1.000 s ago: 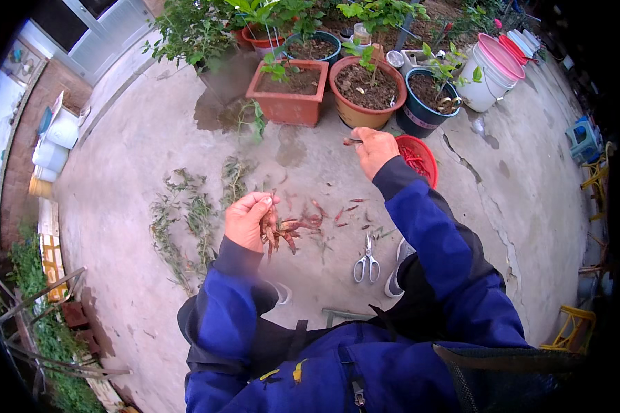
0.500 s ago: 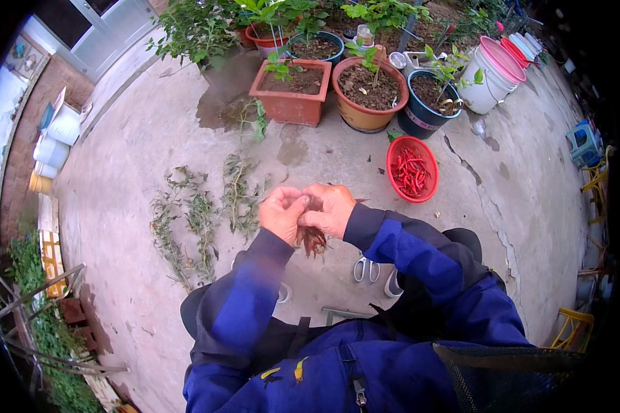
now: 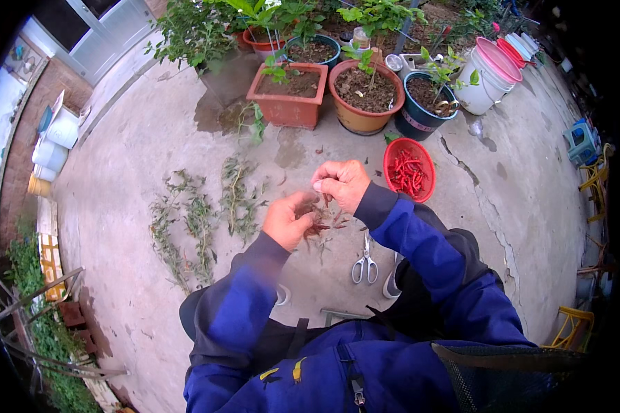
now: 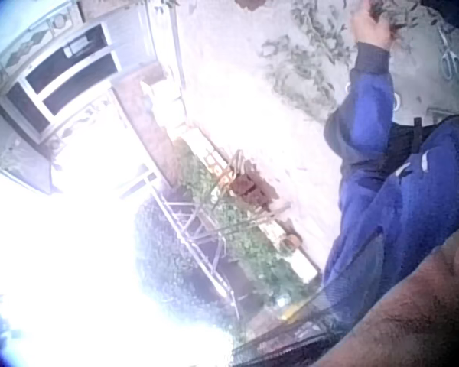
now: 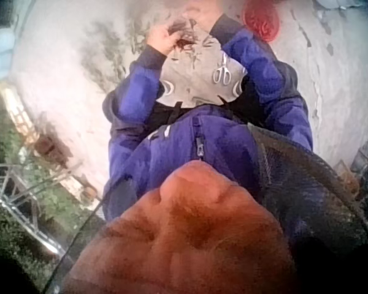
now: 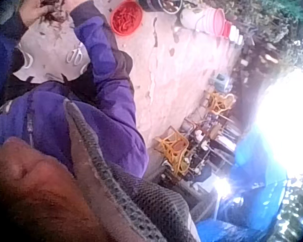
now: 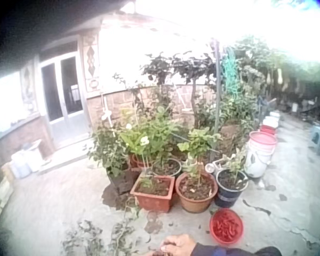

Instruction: The person sits on a stool in a patio area and uses scissors to trim red chilies from dried stems. They place the cut chilies into a red plastic basket. Later, they handle dried chilies by hand, removing stems and placing them into the basket.

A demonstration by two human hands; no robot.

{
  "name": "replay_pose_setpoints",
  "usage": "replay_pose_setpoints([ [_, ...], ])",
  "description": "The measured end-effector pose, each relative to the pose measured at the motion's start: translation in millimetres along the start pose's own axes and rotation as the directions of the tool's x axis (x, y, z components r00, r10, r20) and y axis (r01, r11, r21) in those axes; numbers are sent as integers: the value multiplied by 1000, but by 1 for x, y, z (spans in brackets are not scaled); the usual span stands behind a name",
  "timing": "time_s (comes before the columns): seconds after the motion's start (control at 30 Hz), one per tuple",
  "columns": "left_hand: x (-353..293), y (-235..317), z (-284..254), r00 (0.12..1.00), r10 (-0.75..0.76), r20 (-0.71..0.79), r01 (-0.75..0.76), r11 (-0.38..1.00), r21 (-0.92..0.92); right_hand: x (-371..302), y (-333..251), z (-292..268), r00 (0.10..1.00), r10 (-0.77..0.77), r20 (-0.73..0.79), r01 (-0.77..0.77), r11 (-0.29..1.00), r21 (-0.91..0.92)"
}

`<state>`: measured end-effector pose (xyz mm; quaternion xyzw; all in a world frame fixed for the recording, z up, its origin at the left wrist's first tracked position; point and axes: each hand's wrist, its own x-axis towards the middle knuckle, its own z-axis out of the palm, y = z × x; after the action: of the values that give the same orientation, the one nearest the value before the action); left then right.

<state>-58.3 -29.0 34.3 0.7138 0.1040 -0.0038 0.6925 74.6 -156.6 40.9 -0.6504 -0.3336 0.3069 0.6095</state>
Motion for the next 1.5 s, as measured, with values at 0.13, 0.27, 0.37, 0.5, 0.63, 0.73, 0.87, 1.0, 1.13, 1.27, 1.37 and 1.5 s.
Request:
replay_pose_setpoints([
  [0.13, -2, 5, -10, 997, -27, -68, 36, 992, 122, -3, -8, -4, 996, -92, 6, 92, 983, -159],
  [0.27, -7, 12, -13, 998, 9, -61, -15, 994, -105, -4, -23, -9, 980, -201, 8, 191, 917, -349],
  [0.37, -11, 9, -26, 990, -6, -140, 11, 999, 34, 3, -20, -30, 911, -412, -36, 313, 743, -592],
  [0.5, -15, 21, -33, 959, -24, -282, 2, 997, -79, 12, -12, -78, 887, -432, -164, 144, 595, -791],
  [0.63, -16, 15, -41, 921, -41, -388, -71, 960, -270, 16, 1, -90, 848, -470, -244, -10, 446, -895],
  [0.73, -17, 23, -46, 889, -36, -456, -141, 927, -347, 24, 2, -119, 810, -464, -359, -191, 369, -910],
  [0.87, -18, 19, -44, 912, -73, -404, -117, 897, -426, 21, 13, -104, 918, -322, -231, 16, 613, -790],
  [1.0, -14, 13, -37, 907, -65, -415, -69, 952, -299, 14, 14, -50, 952, -295, -88, 131, 647, -751],
  [1.13, -7, -3, -27, 913, -36, -407, -100, 946, -308, 5, 5, -24, 935, -353, -23, 209, 603, -770],
  [1.27, -5, -5, -17, 907, -16, -421, -85, 972, -221, -6, -9, 7, 980, -161, 116, 185, 953, -239],
  [1.37, -4, -1, -6, 927, -18, -375, -106, 945, -309, -14, 4, 22, 983, -132, 131, 165, 943, -290],
  [1.5, -3, -1, -6, 953, -22, -302, -82, 942, -327, -13, 7, 14, 957, -241, 163, 291, 825, -484],
])
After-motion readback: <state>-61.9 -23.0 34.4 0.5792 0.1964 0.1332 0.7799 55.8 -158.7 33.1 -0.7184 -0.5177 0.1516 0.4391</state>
